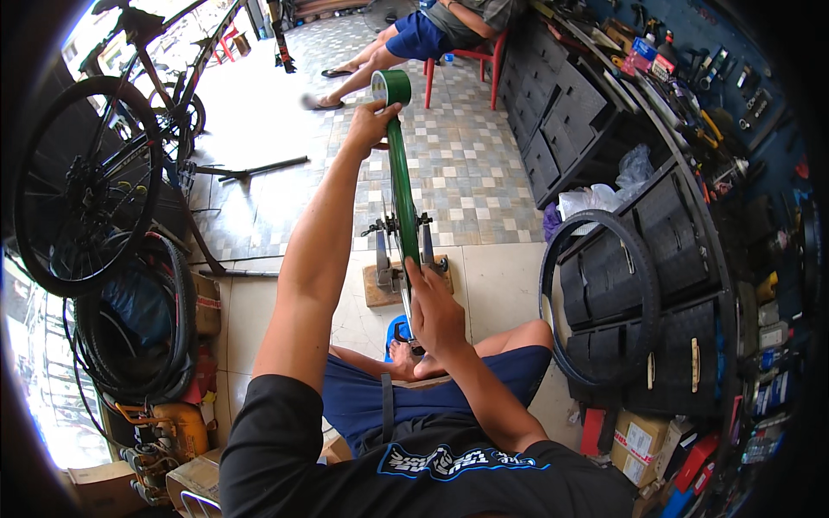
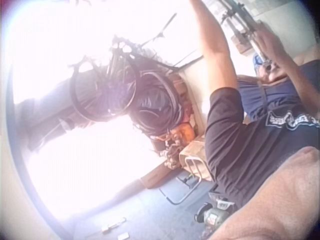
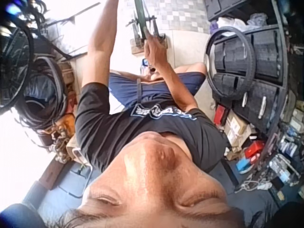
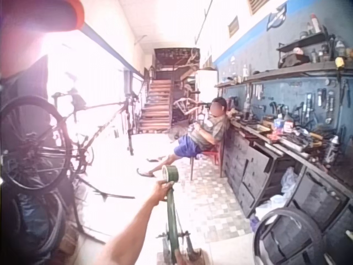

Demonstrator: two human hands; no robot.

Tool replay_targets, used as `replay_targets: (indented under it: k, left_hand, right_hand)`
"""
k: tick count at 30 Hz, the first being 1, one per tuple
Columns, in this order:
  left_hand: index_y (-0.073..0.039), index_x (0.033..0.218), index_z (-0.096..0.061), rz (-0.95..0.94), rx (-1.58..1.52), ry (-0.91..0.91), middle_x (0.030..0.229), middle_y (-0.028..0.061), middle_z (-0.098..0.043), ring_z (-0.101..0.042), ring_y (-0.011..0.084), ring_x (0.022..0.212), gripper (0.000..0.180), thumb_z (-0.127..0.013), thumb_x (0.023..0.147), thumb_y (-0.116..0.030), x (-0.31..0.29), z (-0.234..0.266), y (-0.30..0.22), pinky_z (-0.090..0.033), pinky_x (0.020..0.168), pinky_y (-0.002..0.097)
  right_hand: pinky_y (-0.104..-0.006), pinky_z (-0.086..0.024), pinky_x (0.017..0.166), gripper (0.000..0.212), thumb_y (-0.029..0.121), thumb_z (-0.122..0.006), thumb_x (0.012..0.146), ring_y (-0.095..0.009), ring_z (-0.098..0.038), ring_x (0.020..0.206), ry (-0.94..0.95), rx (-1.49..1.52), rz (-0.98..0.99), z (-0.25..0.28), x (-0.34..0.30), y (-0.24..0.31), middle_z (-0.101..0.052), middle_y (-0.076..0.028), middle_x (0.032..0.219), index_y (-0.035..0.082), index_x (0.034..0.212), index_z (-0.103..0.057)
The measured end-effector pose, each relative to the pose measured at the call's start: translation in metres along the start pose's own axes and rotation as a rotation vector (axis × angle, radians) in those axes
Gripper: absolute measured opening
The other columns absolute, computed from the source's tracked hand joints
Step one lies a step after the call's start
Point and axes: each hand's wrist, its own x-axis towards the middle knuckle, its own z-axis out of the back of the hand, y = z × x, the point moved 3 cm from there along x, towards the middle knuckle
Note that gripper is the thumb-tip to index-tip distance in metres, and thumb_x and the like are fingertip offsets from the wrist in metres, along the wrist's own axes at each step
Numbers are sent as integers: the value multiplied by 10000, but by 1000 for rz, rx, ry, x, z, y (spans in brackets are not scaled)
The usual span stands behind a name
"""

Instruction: The person wraps green tape around a bicycle wheel rim, carefully overlapping each layer. The person then uses scissors to cut the tape and sets the roll aside.

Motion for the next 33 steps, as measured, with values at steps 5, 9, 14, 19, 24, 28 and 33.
replay_targets:
  k: [5,9,14,19,24,28,33]
  left_hand:
    - [-59,1199,-655,7,-18,33,828,40,-687,-685,138,678,312,-684,998,-295,-2,4,0,-623,595,373]
    - [-47,1167,-662,-11,-71,35,838,39,-673,-668,138,679,307,-692,991,-297,-11,3,3,-623,580,376]
    - [-25,1213,-664,-55,-60,22,845,51,-678,-661,148,669,375,-718,964,-301,-28,1,-4,-615,552,382]
    - [56,1263,-660,-250,58,-104,848,128,-712,-683,192,719,523,-774,908,-309,-18,5,8,-574,627,365]
    - [-10,1048,-736,-182,45,-21,797,43,-699,-637,117,676,302,-723,963,-299,-31,-6,-4,-532,556,303]
    - [-36,1179,-694,-52,-49,-33,873,47,-697,-671,144,694,355,-732,958,-311,-24,-2,-1,-628,570,395]
    - [-19,1279,-666,-27,-60,-10,883,58,-694,-674,164,686,475,-754,936,-336,-8,7,7,-616,564,387]
  right_hand:
    - [-540,-392,1086,616,539,-465,1028,-456,-434,1349,110,-368,99,5,-38,-1,-445,-260,1473,212,1549,-445]
    - [-577,-303,1130,684,641,-385,1020,-465,-361,1399,53,-483,113,2,10,12,-412,-255,1497,206,1545,-451]
    - [-590,-270,1154,651,648,-433,1003,-468,-303,1428,-57,-542,140,3,127,20,-458,-232,1449,175,1411,-615]
    - [-583,-219,1187,749,736,-336,986,-460,-254,1467,12,-539,45,-15,212,12,-481,-218,1449,180,1376,-652]
    - [-565,-210,1201,780,731,-331,989,-465,-260,1471,37,-534,52,-16,199,-6,-505,-251,1420,140,1402,-628]
    - [-580,-343,1084,827,698,-469,958,-483,-456,1295,26,-514,158,3,103,18,-577,-282,1170,97,1526,-458]
    - [-483,-427,874,905,696,-498,945,-345,-584,918,272,-444,90,5,-33,10,-593,-145,816,122,1615,-297]
